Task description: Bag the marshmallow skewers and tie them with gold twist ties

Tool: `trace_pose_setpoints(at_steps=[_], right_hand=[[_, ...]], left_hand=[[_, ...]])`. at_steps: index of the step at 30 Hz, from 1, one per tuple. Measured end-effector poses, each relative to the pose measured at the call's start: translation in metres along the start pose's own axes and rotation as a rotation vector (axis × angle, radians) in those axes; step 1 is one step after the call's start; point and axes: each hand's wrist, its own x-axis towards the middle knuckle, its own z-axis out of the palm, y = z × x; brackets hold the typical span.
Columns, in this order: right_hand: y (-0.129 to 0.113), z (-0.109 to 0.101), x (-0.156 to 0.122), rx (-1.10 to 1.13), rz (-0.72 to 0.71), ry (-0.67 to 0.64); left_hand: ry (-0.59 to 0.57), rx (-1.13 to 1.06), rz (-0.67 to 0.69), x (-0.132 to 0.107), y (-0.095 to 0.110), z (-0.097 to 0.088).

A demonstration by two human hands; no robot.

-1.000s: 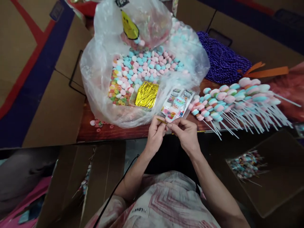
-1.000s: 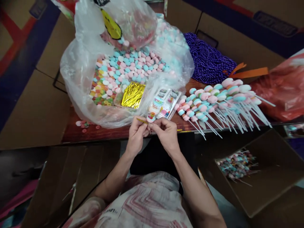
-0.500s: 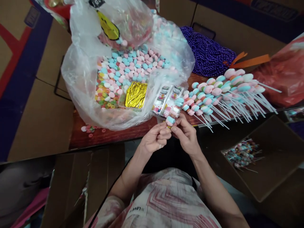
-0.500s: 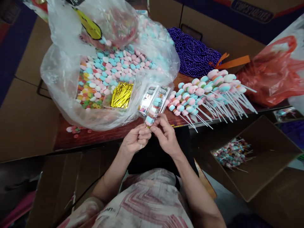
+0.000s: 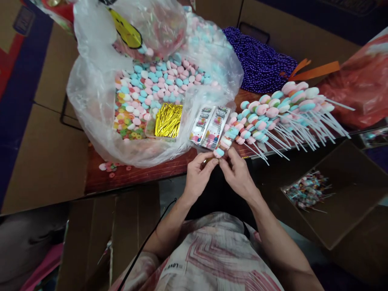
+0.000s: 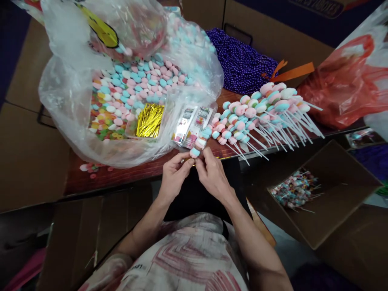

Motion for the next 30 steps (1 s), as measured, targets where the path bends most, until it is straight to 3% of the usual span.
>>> trace_pose_setpoints(at_steps=[3, 5, 8, 11, 14, 17, 21, 25, 27, 30], right_hand=[[0.002, 0.001, -0.002, 0.197, 0.145, -0.032], [0.005, 0.002, -0.004, 0.183, 0.125, 0.043], [0.010, 0.002, -0.007, -0.090, -0.173, 0.181], [0.015, -0.001, -0.005, -0.360, -0.481, 0.227], [0.017, -0.004, -0.003, -0.557, -0.663, 0.315], [0.015, -0.002, -0.002, -0.651, -0.727, 0.351], [0.011, 0.005, -0.006, -0.553, -0.624, 0.381], [0.001, 0.003, -0.015, -0.187, -0.227, 0.380], [-0.007, -0.004, -0.019, 0.012, -0.034, 0.351], [-0.017, -0.015, -0.023, 0.138, 0.053, 0.350]], left_hand=[[-0.066, -0.109, -0.133, 0.006, 0.005, 0.002], [-0.081, -0.204, -0.231, 0.010, 0.008, 0.004], [-0.054, -0.285, -0.306, 0.014, 0.009, 0.006], [-0.053, -0.309, -0.325, 0.013, 0.010, 0.007], [-0.079, -0.316, -0.342, 0.007, 0.013, 0.008], [-0.097, -0.321, -0.327, 0.001, 0.014, 0.011], [-0.134, -0.317, -0.308, 0.001, 0.007, 0.016], [-0.284, -0.284, -0.270, 0.004, 0.002, 0.018], [-0.343, -0.213, -0.139, 0.003, 0.004, 0.018], [-0.318, 0.052, 0.151, -0.004, 0.008, 0.017]])
